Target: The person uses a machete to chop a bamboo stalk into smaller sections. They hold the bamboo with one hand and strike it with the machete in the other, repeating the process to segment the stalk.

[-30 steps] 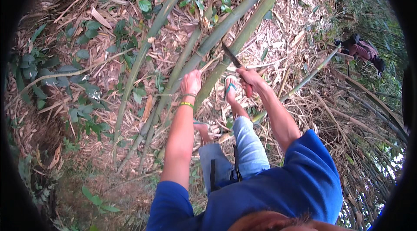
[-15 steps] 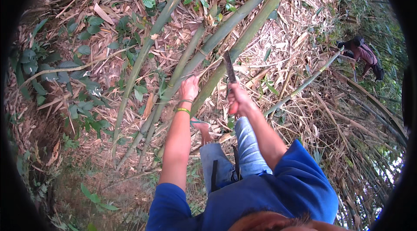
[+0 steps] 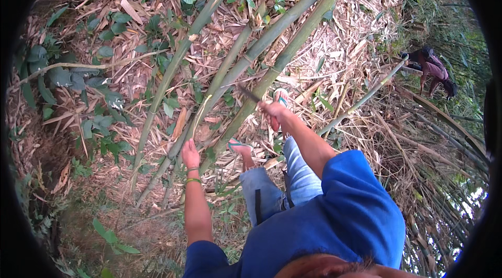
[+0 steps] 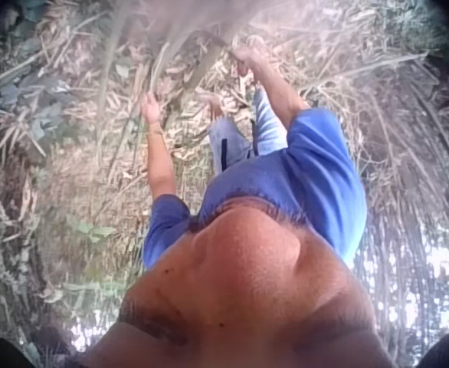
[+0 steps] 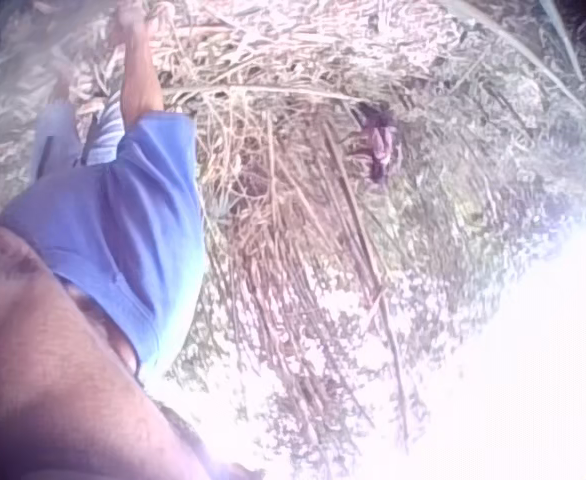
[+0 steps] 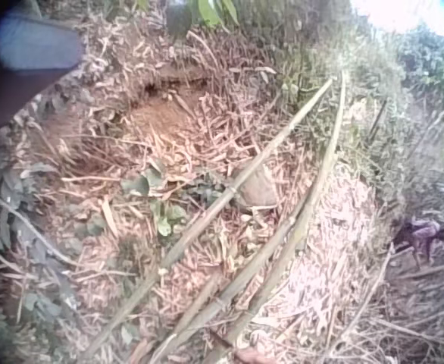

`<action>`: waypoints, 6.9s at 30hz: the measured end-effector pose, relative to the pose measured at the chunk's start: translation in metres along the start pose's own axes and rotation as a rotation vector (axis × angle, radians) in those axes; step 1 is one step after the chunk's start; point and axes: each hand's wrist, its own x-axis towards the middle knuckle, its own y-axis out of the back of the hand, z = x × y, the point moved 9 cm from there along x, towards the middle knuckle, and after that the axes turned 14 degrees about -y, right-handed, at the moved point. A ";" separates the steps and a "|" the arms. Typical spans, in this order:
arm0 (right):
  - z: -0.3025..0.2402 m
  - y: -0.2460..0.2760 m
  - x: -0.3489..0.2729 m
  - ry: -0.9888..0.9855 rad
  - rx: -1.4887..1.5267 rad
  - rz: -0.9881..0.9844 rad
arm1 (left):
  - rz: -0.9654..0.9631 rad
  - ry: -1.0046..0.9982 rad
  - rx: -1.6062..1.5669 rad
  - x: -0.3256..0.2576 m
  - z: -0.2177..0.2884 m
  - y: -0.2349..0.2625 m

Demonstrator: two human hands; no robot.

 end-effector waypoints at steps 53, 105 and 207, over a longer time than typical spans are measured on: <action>-0.092 0.085 -0.016 0.180 0.297 0.233 | 0.000 0.606 -0.434 -0.329 -0.102 -0.038; -0.030 0.038 0.067 0.093 0.366 0.247 | 0.002 0.649 -0.532 -0.361 -0.099 -0.069; -0.214 0.093 -0.029 0.118 -0.117 0.734 | -0.025 1.015 -0.764 -0.453 -0.073 -0.132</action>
